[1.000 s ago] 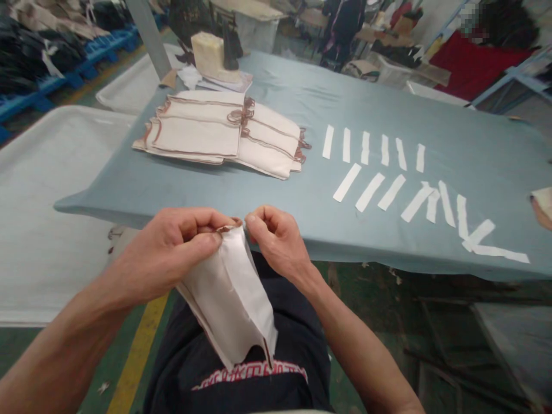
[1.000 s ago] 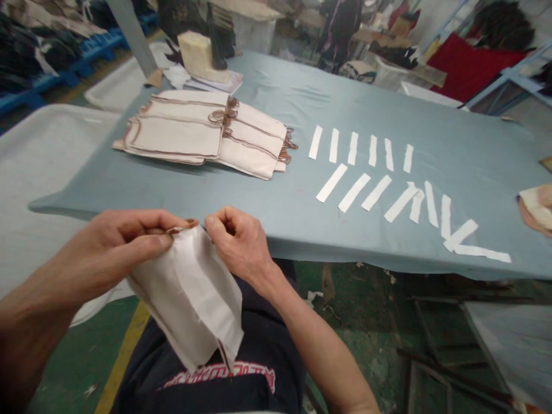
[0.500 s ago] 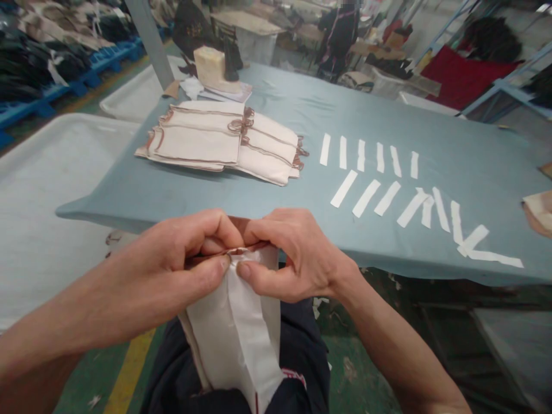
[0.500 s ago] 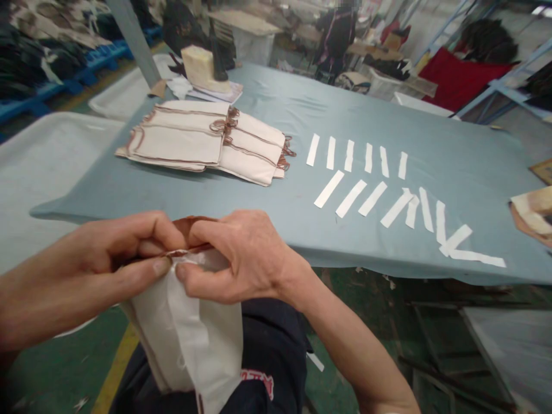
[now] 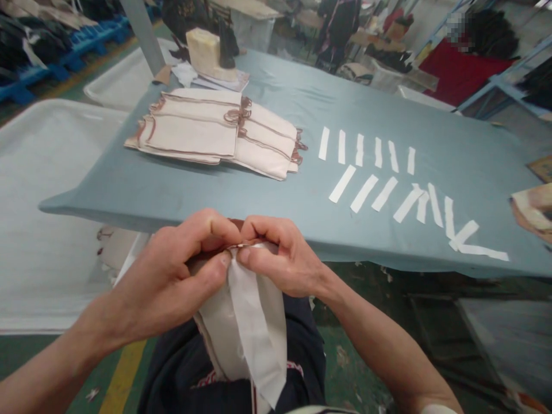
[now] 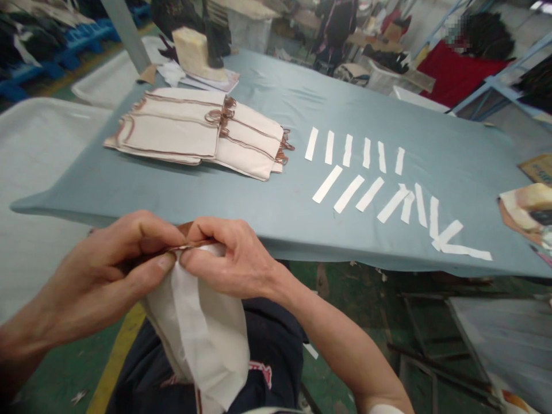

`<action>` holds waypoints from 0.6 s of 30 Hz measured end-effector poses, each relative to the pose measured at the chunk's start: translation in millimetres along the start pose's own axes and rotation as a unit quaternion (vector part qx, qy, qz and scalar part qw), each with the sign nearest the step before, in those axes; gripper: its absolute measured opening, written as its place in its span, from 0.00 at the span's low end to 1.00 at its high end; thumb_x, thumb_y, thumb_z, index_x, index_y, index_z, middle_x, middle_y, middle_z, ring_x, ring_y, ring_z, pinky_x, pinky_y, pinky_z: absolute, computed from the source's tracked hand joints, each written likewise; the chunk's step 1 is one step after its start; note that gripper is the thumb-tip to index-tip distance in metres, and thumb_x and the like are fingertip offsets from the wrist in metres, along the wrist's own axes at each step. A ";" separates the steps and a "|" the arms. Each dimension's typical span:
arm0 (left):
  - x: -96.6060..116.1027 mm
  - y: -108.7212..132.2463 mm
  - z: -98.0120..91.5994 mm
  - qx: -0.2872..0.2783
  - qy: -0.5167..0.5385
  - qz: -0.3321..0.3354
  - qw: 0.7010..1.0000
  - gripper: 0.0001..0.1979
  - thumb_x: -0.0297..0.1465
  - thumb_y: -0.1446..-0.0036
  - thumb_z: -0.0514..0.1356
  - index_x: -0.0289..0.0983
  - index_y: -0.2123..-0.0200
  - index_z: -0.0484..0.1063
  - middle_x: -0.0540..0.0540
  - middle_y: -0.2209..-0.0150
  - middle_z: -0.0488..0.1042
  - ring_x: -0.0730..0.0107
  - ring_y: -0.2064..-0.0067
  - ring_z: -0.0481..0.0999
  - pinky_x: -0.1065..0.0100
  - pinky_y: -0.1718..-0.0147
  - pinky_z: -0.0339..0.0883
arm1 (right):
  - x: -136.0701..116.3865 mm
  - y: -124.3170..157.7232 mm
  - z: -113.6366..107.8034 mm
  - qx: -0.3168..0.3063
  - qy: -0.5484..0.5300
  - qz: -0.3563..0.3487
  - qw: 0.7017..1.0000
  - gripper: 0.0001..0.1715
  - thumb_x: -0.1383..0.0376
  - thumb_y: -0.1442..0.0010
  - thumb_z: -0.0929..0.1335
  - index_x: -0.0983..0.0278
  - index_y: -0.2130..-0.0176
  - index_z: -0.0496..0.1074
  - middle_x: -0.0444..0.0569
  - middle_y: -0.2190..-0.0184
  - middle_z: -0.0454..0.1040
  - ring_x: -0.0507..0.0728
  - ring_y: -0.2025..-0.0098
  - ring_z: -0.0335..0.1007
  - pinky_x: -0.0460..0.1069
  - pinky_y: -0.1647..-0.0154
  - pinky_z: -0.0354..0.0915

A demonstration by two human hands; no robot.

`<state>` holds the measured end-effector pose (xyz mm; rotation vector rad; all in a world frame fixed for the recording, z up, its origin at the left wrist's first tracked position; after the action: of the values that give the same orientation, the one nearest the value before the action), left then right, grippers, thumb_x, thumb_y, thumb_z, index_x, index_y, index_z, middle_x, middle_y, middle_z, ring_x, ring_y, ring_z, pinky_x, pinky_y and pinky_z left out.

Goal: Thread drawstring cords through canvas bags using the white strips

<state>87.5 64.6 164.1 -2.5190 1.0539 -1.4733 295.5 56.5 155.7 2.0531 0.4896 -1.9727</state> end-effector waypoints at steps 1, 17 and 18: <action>-2.8 1.2 1.9 0.012 -0.008 0.020 1.000 0.11 0.23 0.34 0.57 0.42 0.60 0.78 0.59 0.68 0.78 0.80 0.74 0.75 0.79 0.75 0.65 | 2.5 0.9 3.6 0.017 -0.018 -0.003 1.000 0.11 0.61 0.42 0.70 0.58 0.72 0.65 0.36 0.76 0.59 0.51 0.70 0.56 0.48 0.67 0.55; -33.4 14.0 23.0 0.032 -0.041 0.173 0.984 0.19 0.20 0.34 0.58 0.47 0.48 0.78 0.50 0.62 0.88 0.63 0.65 0.88 0.66 0.62 0.78 | 24.8 6.9 15.9 0.027 -0.200 0.121 0.972 0.16 0.54 0.48 0.73 0.58 0.73 0.65 0.35 0.80 0.61 0.48 0.79 0.50 0.45 0.78 0.52; -30.9 15.6 21.8 0.037 -0.046 0.155 0.986 0.17 0.21 0.33 0.58 0.47 0.48 0.78 0.50 0.61 0.88 0.65 0.64 0.88 0.68 0.62 0.78 | 20.2 7.4 13.3 0.021 -0.171 0.101 0.980 0.16 0.54 0.47 0.73 0.58 0.72 0.66 0.35 0.79 0.61 0.48 0.78 0.51 0.45 0.77 0.52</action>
<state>86.4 63.9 123.3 -2.2234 1.2794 -1.2731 286.9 45.7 134.5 1.6576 0.1610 -2.1611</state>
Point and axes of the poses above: each hand's wrist, its own y-axis away from the middle knuckle, its own z-axis out of the palm, x = y × z, the point moved 1 cm from there along -y, towards the middle knuckle
